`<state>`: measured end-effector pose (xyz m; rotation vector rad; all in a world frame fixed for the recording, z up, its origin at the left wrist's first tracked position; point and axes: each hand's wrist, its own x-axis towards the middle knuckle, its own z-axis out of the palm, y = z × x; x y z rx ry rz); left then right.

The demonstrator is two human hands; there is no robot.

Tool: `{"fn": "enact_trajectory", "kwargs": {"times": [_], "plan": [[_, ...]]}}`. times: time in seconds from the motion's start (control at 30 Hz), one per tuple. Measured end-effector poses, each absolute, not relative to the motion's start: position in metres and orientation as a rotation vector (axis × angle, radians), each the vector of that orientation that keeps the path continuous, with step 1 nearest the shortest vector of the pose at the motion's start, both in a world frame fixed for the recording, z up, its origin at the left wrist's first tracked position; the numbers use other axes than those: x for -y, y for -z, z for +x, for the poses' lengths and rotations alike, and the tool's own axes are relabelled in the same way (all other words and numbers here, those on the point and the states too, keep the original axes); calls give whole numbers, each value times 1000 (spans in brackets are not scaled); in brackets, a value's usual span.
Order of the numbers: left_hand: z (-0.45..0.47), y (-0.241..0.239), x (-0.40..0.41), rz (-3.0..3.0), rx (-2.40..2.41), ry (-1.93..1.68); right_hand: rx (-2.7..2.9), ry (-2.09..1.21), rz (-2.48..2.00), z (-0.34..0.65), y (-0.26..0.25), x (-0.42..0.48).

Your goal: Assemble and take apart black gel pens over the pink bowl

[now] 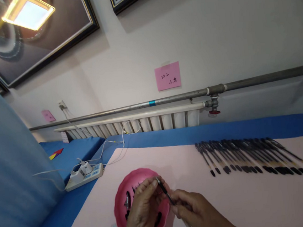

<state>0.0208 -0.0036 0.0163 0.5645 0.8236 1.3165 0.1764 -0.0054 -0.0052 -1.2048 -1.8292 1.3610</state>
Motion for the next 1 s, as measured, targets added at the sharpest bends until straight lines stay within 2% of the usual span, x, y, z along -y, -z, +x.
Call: {"fn": "enact_trajectory", "kwargs": {"times": [0.27,1.0], "plan": [[22,-12,2,695,-966,-1364,1879,-1312,-1196,177,7,6],[24,-12,5,648,-899,-1325,1889,-1315,-1171,177,10,5]]}}
